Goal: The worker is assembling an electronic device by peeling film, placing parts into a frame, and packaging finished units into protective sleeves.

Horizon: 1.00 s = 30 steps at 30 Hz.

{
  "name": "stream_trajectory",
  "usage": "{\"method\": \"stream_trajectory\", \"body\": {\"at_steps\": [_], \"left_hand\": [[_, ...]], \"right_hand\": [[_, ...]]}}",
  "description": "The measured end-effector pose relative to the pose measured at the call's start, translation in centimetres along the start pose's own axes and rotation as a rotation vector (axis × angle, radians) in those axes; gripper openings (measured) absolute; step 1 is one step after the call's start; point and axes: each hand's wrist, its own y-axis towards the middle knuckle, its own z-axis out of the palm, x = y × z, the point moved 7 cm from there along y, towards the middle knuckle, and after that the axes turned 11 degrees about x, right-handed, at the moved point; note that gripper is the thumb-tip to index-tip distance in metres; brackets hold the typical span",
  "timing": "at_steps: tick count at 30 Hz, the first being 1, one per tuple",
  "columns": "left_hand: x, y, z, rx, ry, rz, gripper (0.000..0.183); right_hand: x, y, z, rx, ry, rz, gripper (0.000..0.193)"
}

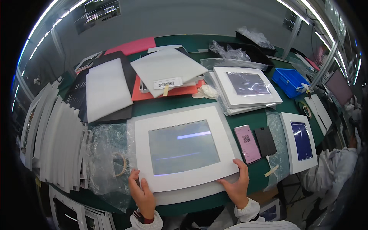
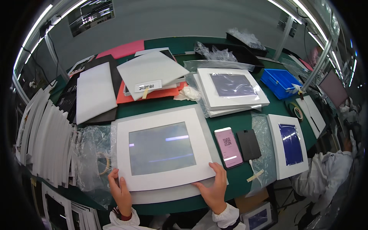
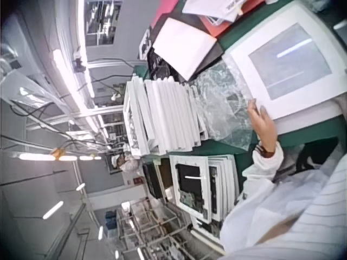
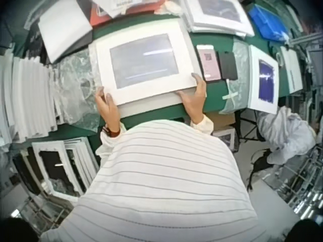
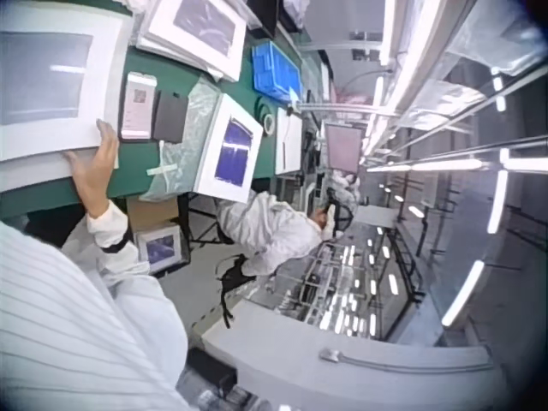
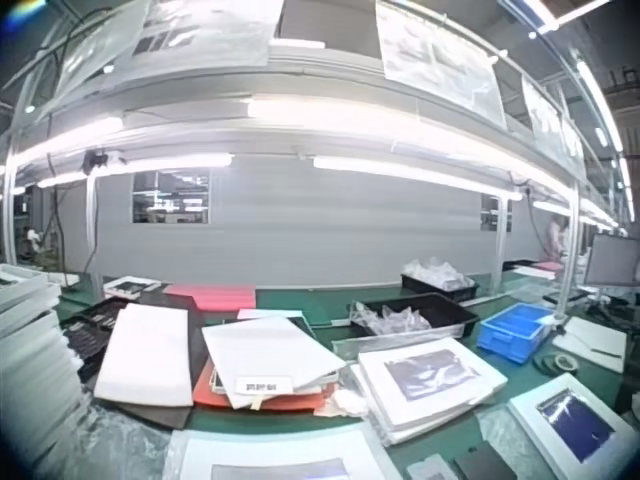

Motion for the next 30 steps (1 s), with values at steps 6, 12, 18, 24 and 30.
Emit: {"method": "stream_trajectory", "body": {"at_steps": [6, 12, 18, 24, 30], "left_hand": [[0.8, 0.0, -0.3, -0.011, 0.002, 0.04, 0.027], [0.8, -0.2, -0.2, -0.009, 0.052, 0.015, 0.027], [1.5, -0.2, -0.3, -0.034, 0.065, 0.073, 0.027], [0.9, -0.1, -0.9, -0.045, 0.123, 0.078, 0.024], [-3.3, 0.0, 0.2, -0.025, 0.3, 0.001, 0.027]], "right_hand": [[0.6, 0.2, 0.1, 0.059, 0.004, -0.044, 0.078], [0.3, -0.2, 0.0, 0.037, -0.025, -0.072, 0.079], [0.6, -0.6, -0.1, 0.025, -0.08, -0.054, 0.081], [0.7, -0.4, 0.4, 0.032, -0.112, -0.066, 0.082], [0.4, -0.2, -0.5, 0.008, -0.1, -0.074, 0.079]]}}
